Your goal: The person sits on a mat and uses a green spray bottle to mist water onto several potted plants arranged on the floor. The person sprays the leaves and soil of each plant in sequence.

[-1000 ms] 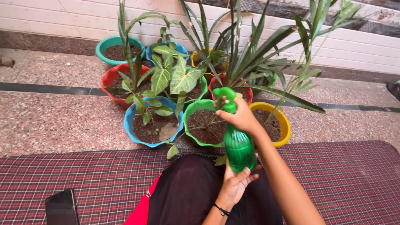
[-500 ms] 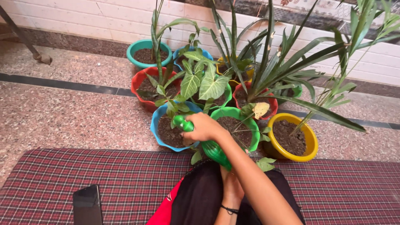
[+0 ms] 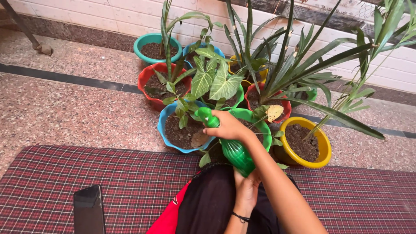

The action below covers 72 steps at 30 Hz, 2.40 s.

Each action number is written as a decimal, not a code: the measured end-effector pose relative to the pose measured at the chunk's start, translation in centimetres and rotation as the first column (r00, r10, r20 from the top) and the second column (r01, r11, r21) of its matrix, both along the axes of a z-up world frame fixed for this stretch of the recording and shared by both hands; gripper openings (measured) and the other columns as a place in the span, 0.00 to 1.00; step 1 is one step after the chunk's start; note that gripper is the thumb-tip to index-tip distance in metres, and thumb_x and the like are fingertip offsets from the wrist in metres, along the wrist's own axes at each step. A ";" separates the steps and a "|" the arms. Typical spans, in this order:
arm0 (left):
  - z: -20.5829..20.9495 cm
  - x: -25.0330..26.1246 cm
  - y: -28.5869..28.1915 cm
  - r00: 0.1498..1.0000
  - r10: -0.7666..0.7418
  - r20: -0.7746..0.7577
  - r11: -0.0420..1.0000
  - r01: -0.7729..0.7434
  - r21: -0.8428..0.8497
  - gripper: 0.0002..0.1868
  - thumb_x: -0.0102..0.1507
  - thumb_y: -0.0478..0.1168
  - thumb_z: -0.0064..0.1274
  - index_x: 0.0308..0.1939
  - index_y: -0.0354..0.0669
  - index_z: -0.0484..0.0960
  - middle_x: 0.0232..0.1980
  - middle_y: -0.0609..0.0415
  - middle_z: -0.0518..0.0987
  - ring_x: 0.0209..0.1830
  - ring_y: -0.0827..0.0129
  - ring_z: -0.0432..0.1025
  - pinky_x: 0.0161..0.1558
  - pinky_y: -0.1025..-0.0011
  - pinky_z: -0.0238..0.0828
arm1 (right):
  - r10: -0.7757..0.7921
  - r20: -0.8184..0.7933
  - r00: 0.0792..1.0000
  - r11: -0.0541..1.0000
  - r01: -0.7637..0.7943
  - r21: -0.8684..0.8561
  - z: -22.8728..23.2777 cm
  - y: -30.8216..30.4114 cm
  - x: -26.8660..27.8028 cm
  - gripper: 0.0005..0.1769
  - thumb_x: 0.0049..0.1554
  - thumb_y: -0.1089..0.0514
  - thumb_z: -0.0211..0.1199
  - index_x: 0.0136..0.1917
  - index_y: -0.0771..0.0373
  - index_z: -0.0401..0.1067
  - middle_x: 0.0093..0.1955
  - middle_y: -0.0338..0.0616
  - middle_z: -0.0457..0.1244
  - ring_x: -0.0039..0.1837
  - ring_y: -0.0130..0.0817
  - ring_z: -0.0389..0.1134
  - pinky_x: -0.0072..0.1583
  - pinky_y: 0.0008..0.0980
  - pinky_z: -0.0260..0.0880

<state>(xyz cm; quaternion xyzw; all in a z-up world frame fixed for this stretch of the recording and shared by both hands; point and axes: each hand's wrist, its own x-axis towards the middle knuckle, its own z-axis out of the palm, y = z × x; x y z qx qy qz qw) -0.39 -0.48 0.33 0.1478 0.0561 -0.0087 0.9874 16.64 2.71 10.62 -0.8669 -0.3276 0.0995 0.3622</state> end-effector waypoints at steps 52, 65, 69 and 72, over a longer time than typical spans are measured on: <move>-6.6 4.8 0.6 0.982 -0.175 -0.069 0.945 0.148 -0.293 0.22 0.62 0.49 0.62 0.53 0.42 0.75 0.42 0.52 0.77 0.29 0.75 0.67 0.28 0.80 0.62 | -0.647 -0.033 0.762 0.723 0.626 0.291 -5.7 -6.0 4.8 0.14 0.52 0.51 0.69 0.43 0.65 0.74 0.33 0.44 0.69 0.37 0.34 0.72 0.44 0.35 0.71; -6.4 4.0 0.7 0.980 -0.197 -0.025 0.935 0.181 -0.304 0.22 0.63 0.50 0.62 0.54 0.41 0.77 0.45 0.52 0.78 0.33 0.72 0.69 0.30 0.79 0.65 | -0.622 0.034 0.782 0.765 0.597 0.243 -4.5 -4.9 3.8 0.14 0.51 0.52 0.68 0.37 0.65 0.74 0.30 0.44 0.69 0.34 0.34 0.72 0.43 0.36 0.71; -3.9 3.6 1.2 0.970 -0.238 0.051 0.963 0.242 -0.115 0.26 0.66 0.49 0.59 0.62 0.40 0.72 0.52 0.48 0.79 0.39 0.68 0.73 0.32 0.75 0.69 | -0.531 -0.097 0.842 0.726 0.511 0.461 -3.6 -10.1 4.8 0.11 0.53 0.57 0.70 0.46 0.65 0.75 0.37 0.41 0.68 0.38 0.32 0.69 0.42 0.34 0.70; -1.6 3.0 1.0 0.971 -0.225 0.082 0.963 0.209 0.168 0.35 0.63 0.49 0.55 0.70 0.60 0.55 0.58 0.51 0.77 0.45 0.64 0.78 0.31 0.74 0.73 | -0.539 -0.334 0.773 0.570 0.627 0.531 -2.5 -14.7 4.6 0.16 0.52 0.60 0.70 0.53 0.65 0.73 0.40 0.39 0.68 0.38 0.32 0.68 0.40 0.31 0.69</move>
